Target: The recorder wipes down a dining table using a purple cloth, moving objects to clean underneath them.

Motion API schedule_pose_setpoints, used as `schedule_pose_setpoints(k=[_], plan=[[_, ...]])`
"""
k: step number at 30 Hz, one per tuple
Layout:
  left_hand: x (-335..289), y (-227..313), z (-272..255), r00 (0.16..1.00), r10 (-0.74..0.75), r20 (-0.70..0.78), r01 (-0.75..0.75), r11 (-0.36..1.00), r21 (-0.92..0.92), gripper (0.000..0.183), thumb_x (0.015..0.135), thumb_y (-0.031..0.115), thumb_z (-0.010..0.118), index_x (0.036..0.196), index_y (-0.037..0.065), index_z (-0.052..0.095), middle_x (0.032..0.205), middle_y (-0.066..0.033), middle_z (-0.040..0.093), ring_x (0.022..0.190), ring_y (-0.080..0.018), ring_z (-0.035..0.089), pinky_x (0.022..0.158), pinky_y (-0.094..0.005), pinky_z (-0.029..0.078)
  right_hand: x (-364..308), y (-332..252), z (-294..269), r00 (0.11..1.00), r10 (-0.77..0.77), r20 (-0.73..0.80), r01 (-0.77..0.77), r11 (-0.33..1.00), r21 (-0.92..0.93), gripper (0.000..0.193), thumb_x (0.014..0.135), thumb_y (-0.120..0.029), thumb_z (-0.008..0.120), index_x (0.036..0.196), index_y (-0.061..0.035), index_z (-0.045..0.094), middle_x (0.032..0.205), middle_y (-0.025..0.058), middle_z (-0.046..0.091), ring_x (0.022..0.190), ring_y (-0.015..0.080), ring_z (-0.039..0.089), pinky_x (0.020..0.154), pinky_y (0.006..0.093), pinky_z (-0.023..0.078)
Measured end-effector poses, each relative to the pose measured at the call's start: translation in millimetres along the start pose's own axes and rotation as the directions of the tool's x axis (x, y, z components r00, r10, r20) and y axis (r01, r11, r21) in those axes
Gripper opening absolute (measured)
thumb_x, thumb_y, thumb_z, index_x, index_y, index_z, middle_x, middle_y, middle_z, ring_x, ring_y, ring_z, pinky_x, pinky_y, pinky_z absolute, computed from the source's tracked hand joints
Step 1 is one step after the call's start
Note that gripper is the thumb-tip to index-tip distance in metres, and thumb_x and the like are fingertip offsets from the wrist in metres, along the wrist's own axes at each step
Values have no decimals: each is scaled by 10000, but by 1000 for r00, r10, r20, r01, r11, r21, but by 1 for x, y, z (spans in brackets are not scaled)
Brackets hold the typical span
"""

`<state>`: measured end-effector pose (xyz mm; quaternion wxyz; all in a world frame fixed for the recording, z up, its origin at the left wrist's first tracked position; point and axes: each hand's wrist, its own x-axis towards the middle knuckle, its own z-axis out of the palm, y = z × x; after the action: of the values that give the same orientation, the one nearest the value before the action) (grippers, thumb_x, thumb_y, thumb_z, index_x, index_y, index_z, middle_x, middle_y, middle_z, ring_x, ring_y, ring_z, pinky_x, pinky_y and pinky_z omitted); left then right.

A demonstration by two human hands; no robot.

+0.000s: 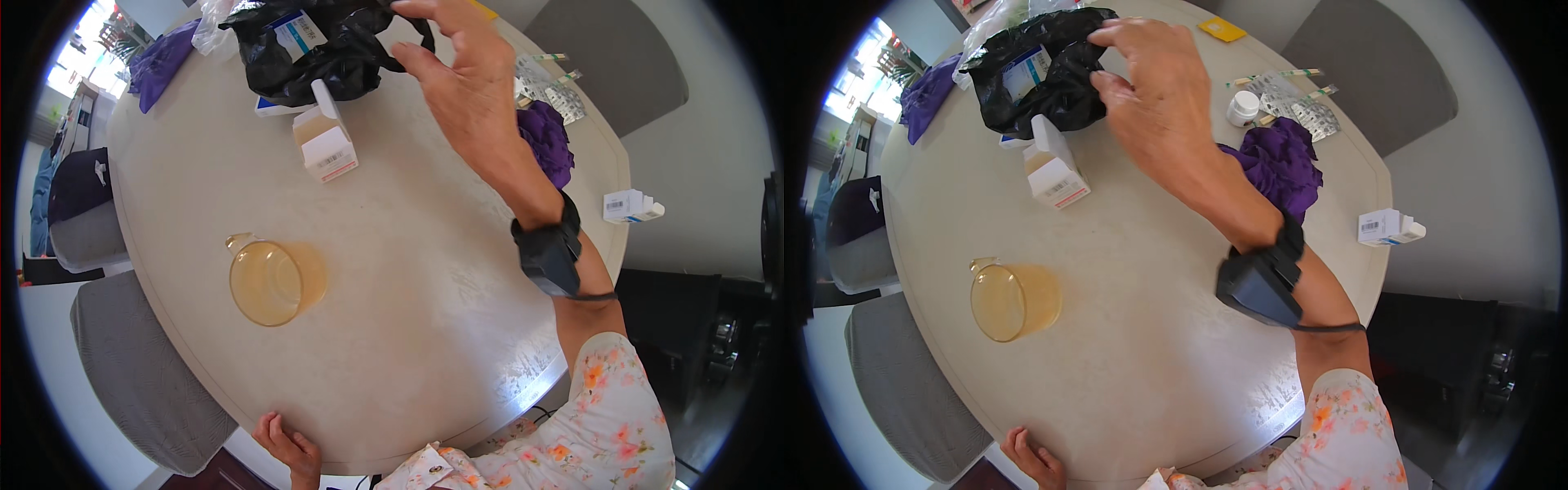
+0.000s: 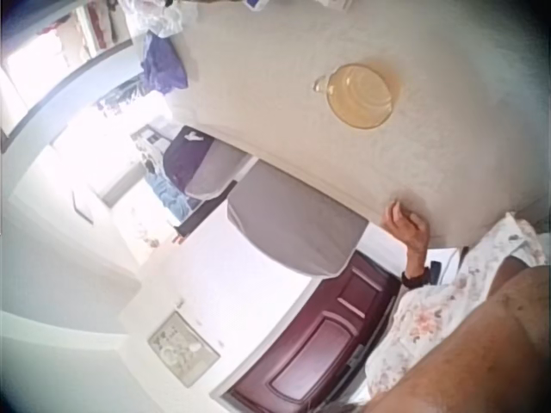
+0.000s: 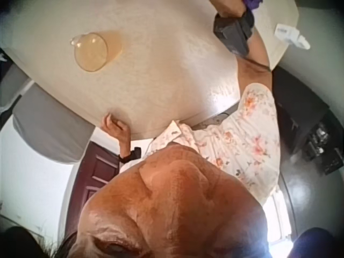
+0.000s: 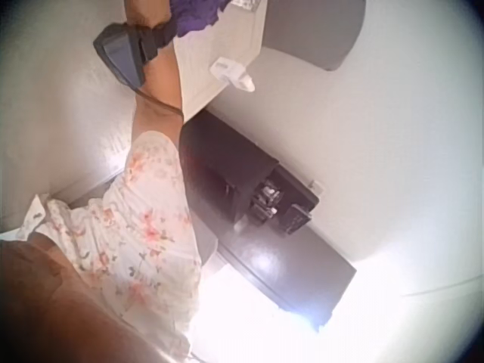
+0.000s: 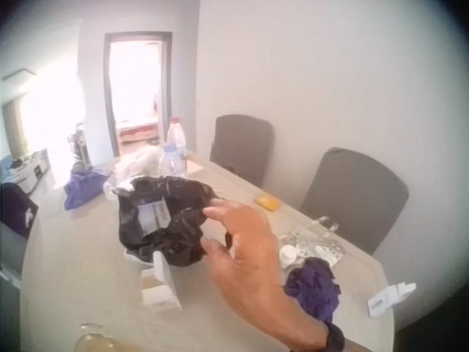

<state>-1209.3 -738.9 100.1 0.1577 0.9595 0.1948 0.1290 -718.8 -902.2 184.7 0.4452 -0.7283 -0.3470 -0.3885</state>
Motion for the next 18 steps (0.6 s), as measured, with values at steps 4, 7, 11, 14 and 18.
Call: schedule_pose_setpoints(k=[4,7,11,14,18], plan=[[-2,-2,1,1000,-10,12,10,1000,2,436,727,-10,450,1153,-88,499,1164,-251,486,1039,-384,457,898,-486,378,-17,-8,-51,955,127,268,-30,941,-338,471,754,-158,753,1164,6,589,1230,175,600,1150,385,515,972,448,412],[-1,0,-2,1000,-23,17,23,1000,8,434,729,-11,451,1154,-85,500,1161,-247,489,1043,-382,455,905,-490,375,-34,-11,-88,873,291,391,-30,832,-554,639,780,-279,754,1281,37,515,1345,219,515,1250,388,458,1059,460,346],[1,0,-4,1000,-14,19,14,1000,5,432,730,-10,454,1154,-83,503,1156,-240,493,1041,-380,455,911,-492,374,-65,-12,-132,775,473,420,-43,701,-712,765,794,-358,748,1386,16,439,1439,224,427,1331,379,395,1113,462,293],[4,2,-3,1000,26,-1,-26,1000,8,436,723,-24,450,1152,-79,506,1152,-235,496,1040,-379,455,916,-491,374,-95,3,-149,686,616,387,-157,645,-748,820,804,-378,740,1436,1,381,1477,226,377,1359,377,366,1130,450,287],[5,4,-3,1000,16,-8,-16,1000,18,449,685,-42,442,1127,-84,509,1123,-244,514,1051,-391,476,924,-485,387,-115,10,-150,704,617,352,-316,716,-623,737,808,-224,744,1435,-44,400,1457,224,398,1334,393,395,1096,432,354]])
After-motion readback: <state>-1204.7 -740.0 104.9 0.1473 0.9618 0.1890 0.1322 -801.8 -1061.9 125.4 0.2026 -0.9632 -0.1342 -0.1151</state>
